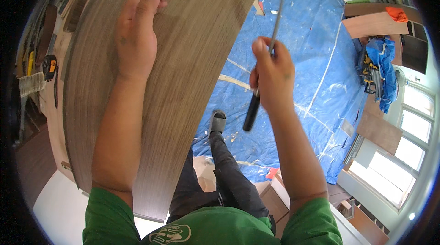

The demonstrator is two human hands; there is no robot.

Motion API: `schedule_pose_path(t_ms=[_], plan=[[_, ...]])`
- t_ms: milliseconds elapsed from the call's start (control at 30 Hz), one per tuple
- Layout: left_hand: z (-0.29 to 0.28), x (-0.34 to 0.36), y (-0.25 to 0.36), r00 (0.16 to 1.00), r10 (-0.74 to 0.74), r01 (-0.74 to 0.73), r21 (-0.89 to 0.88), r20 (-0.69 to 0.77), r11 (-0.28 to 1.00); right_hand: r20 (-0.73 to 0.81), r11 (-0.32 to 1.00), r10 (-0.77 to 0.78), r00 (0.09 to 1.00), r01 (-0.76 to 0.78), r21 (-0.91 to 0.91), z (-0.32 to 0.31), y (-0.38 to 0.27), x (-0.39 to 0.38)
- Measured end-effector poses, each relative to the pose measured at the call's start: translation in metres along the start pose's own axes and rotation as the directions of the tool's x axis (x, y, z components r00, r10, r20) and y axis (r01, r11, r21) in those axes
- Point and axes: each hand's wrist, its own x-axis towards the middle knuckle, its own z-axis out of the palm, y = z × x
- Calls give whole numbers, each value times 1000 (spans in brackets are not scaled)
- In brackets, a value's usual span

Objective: The person repeatedly scrapes and sands the edges of a large wooden panel on a workbench. They use a metal scraper to remove material and a sanding block to smooth the surface, flipping the panel to work on different sides.

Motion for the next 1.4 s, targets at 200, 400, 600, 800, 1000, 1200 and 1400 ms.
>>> schedule_pose_path(t_ms=[200,400,600,800,1000,1200,1400], plan=[[1,0,11,1000,-18,19,133,-9,991,9,989,1,1000,-2,150,32,-6,68],[6,-2,42,991,-116,127,197,-67,972,64,993,85,994,-90,81,34,22,17],[4,0,34,1000,-27,25,128,9,991,232,994,104,967,-111,19,11,63,-83],[8,-1,16,999,-44,45,61,-17,997,229,981,93,969,-128,144,-17,56,-90],[12,-5,33,997,-58,64,139,-43,988,241,995,98,966,-100,-5,-13,40,-107],[-1,-5,31,998,-58,56,147,6,988,313,945,266,912,-183,-271,-15,62,-151],[0,-4,16,998,-37,39,54,-42,998,287,937,335,898,-287,-198,6,38,-118]])
